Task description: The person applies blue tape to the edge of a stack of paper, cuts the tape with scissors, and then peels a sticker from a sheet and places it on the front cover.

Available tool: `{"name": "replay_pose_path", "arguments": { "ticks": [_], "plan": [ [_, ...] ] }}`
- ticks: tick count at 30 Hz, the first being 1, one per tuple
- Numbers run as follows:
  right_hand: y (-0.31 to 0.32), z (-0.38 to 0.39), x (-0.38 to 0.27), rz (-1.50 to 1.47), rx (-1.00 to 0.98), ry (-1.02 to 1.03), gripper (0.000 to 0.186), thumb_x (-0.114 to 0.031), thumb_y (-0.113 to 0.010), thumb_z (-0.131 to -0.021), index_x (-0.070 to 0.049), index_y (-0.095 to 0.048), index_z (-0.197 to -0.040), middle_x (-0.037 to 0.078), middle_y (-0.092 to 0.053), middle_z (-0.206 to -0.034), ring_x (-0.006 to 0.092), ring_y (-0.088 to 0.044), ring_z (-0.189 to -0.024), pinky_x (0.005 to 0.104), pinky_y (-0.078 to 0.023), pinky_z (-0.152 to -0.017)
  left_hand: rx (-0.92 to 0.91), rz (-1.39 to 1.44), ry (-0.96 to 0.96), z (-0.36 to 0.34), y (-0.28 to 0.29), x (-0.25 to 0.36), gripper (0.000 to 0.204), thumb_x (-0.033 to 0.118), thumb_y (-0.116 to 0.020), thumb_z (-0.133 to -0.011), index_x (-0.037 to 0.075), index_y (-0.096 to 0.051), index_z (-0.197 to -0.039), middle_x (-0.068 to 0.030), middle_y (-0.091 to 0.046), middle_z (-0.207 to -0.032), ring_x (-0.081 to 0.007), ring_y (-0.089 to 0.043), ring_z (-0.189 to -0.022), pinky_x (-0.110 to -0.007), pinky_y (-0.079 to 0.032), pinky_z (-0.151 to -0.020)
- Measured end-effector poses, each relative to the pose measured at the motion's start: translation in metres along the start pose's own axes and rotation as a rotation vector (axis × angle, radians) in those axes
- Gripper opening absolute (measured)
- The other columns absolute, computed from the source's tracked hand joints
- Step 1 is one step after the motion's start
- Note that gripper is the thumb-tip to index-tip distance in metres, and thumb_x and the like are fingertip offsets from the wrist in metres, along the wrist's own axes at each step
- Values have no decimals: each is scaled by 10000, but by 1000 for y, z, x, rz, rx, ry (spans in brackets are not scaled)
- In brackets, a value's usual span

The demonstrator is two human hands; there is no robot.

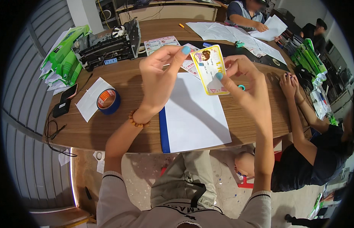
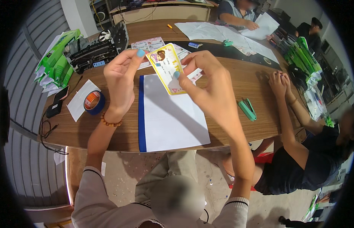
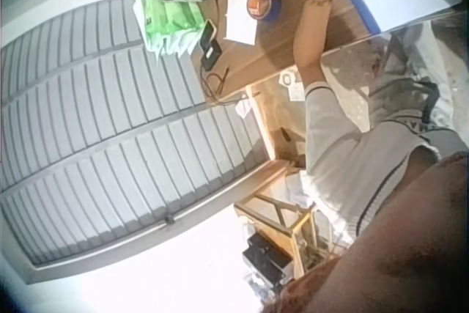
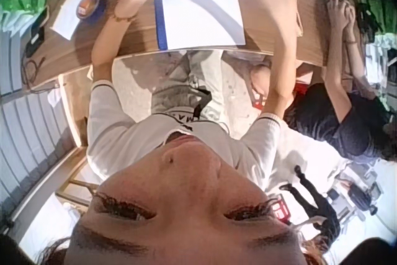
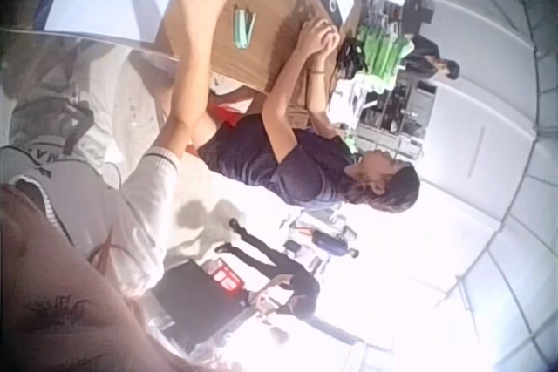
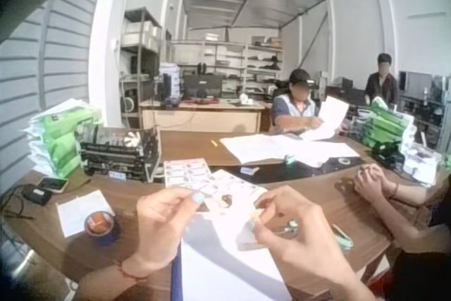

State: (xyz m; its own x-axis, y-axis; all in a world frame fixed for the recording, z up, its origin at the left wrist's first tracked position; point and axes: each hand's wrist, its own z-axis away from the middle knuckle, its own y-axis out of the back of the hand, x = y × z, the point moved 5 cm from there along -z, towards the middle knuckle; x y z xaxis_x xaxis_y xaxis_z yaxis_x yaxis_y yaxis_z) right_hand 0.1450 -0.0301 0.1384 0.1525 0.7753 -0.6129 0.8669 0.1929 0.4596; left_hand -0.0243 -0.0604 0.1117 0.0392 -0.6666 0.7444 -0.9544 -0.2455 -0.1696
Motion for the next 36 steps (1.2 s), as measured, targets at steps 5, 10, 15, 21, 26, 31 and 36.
{"name": "replay_pose_path", "arguments": {
  "ticks": [5,10,15,21,26,31,36],
  "plan": [
    [-9,9,-7,35,81,126,97,-4,-580,-682,25,-488,-672,108,-547,-912,172,-528,-793,274,-410,-729,85,118,-3,-3,2,-4,176,115,-540,-830,-45,-580,-890,-88,-613,-833,-121,-577,-796,-208,-413,-728],
    [-4,25,10,-529,122,-164,81,19,-540,-741,2,-484,-686,83,-529,-958,111,-504,-815,248,-416,-733,265,64,30,-33,54,-4,177,155,-454,-875,-4,-527,-902,-101,-590,-903,-198,-597,-864,-250,-402,-719],
    [-8,25,18,-489,-7,-341,69,-7,-543,-731,-8,-479,-705,90,-542,-936,128,-515,-782,262,-420,-671,-114,-86,-16,-19,71,-14,68,93,-484,-842,39,-454,-811,-38,-507,-751,-123,-542,-706,-219,-415,-565],
    [-22,9,31,12,-53,-111,144,-98,-585,-669,4,-500,-725,110,-544,-816,224,-523,-719,334,-409,-621,-305,-265,111,-7,30,-9,219,4,-620,-711,64,-433,-807,-57,-549,-815,-97,-540,-801,-214,-455,-696],
    [-45,10,50,221,-191,-89,164,-100,-586,-662,32,-524,-737,147,-527,-773,265,-539,-706,339,-428,-654,-356,-368,280,-2,23,-40,258,38,-667,-684,21,-447,-818,-108,-618,-800,-112,-588,-714,-202,-452,-595],
    [-48,10,85,28,-308,-258,275,-116,-592,-689,18,-581,-929,158,-573,-879,202,-587,-684,287,-445,-659,-208,-204,334,6,40,-70,208,-18,-607,-725,-4,-430,-833,-142,-620,-828,-127,-591,-741,-199,-457,-632],
    [-35,3,127,-220,-36,-444,406,-160,-594,-747,-35,-520,-1126,156,-594,-954,155,-613,-701,263,-458,-616,-38,-35,229,6,53,-83,190,-57,-575,-737,-12,-420,-838,-158,-608,-858,-133,-582,-748,-200,-462,-659]
  ]
}}
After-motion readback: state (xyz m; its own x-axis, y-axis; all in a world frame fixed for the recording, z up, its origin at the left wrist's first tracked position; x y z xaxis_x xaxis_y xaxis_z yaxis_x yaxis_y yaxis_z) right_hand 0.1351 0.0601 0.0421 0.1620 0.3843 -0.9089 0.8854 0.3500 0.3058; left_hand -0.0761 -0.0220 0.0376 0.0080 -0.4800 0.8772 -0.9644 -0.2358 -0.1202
